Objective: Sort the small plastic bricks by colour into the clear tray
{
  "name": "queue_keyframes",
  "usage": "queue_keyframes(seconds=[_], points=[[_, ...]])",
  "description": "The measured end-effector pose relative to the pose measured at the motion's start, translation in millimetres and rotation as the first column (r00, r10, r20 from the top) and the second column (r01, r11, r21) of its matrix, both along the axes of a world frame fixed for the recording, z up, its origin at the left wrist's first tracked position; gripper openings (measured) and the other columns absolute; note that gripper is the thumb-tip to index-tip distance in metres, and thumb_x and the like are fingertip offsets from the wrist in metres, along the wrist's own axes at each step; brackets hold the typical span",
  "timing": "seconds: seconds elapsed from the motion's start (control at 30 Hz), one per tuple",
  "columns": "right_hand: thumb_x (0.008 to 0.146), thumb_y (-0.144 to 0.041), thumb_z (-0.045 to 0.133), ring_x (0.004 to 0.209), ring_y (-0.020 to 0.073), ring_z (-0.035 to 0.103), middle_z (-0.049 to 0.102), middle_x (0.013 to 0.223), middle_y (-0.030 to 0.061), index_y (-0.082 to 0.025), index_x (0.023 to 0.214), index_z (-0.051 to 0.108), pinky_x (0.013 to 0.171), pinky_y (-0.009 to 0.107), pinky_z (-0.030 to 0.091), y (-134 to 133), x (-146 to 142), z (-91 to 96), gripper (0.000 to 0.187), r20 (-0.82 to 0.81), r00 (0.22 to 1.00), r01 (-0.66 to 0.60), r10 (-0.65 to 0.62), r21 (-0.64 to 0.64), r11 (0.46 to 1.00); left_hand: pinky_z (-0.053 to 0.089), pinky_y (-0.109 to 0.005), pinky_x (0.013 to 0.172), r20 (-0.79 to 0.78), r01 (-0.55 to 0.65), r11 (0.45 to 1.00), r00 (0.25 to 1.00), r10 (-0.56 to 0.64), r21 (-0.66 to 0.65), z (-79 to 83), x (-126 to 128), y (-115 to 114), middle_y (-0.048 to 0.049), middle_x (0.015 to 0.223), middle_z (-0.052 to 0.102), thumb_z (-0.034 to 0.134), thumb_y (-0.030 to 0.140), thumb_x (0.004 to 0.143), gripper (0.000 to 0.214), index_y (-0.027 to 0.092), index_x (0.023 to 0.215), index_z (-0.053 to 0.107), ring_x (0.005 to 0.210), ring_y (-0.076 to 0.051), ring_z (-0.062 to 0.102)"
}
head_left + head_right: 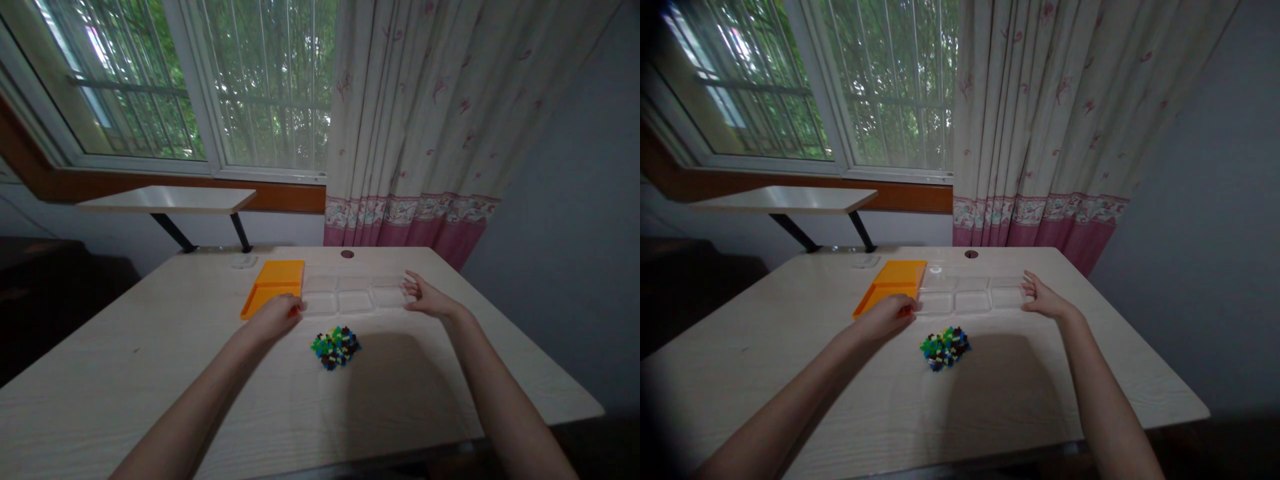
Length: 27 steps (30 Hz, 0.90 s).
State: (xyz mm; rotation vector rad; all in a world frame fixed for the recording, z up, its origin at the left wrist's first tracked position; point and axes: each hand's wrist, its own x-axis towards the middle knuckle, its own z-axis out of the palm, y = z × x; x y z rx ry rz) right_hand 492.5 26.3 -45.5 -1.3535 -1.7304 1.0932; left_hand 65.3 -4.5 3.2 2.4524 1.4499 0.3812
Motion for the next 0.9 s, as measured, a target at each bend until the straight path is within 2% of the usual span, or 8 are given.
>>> queue_keyframes(seconds=[0.27,0.43,0.6,0.9], points=[[0.057,-0.017,0.072,0.12,0.0229,0.042,0.04,0.131,0.0202,-0.022,0.139,0.002,0.09,0.039,0.042,-2.3,-4.7,4.6,0.108,0.041,0.997,-0.064,0.064,-0.011,0.998,0.037,-0.024,0.065,-0.004,-0.005,1.0,1.0,0.005,-0.006,-0.6,0.8,0.8,-0.0059,0.082,0.062,0.051,0.025,0.075,0.015,0.017,0.082,0.061,0.075,-0.017,0.056],[0.057,-0.017,0.072,0.119,0.0223,0.042,0.044,0.129,0.02,-0.017,0.14,0.004,0.095,0.038,0.038,-4.1,-7.4,7.2,0.107,0.057,0.997,-0.058,0.058,0.001,0.998,0.036,-0.023,0.063,-0.002,0.017,1.0,1.0,-0.017,0.005,-2.3,0.8,2.2,-0.0059,0.08,0.062,0.05,0.025,0.076,0.013,0.016,0.078,0.06,0.072,-0.016,0.055],[0.056,-0.019,0.073,0.116,0.0228,0.046,0.045,0.128,0.0185,-0.018,0.14,0.007,0.095,0.039,0.038,-4.8,-6.7,7.6,0.106,0.063,0.996,-0.057,0.056,0.017,0.998,0.036,-0.023,0.063,-0.009,0.009,1.0,1.0,-0.009,-0.001,-1.5,2.1,1.1,-0.0055,0.078,0.062,0.05,0.025,0.075,0.013,0.016,0.076,0.06,0.071,-0.016,0.055],[0.057,-0.018,0.073,0.12,0.023,0.042,0.045,0.128,0.0188,-0.016,0.139,0.009,0.1,0.041,0.032,-5.2,-8.1,7.4,0.105,0.087,0.995,-0.058,0.056,0.024,0.998,0.035,-0.023,0.062,-0.006,0.016,1.0,1.0,-0.016,-0.009,-0.1,1.2,1.0,-0.0059,0.076,0.062,0.05,0.027,0.076,0.016,0.016,0.076,0.06,0.07,-0.017,0.055]])
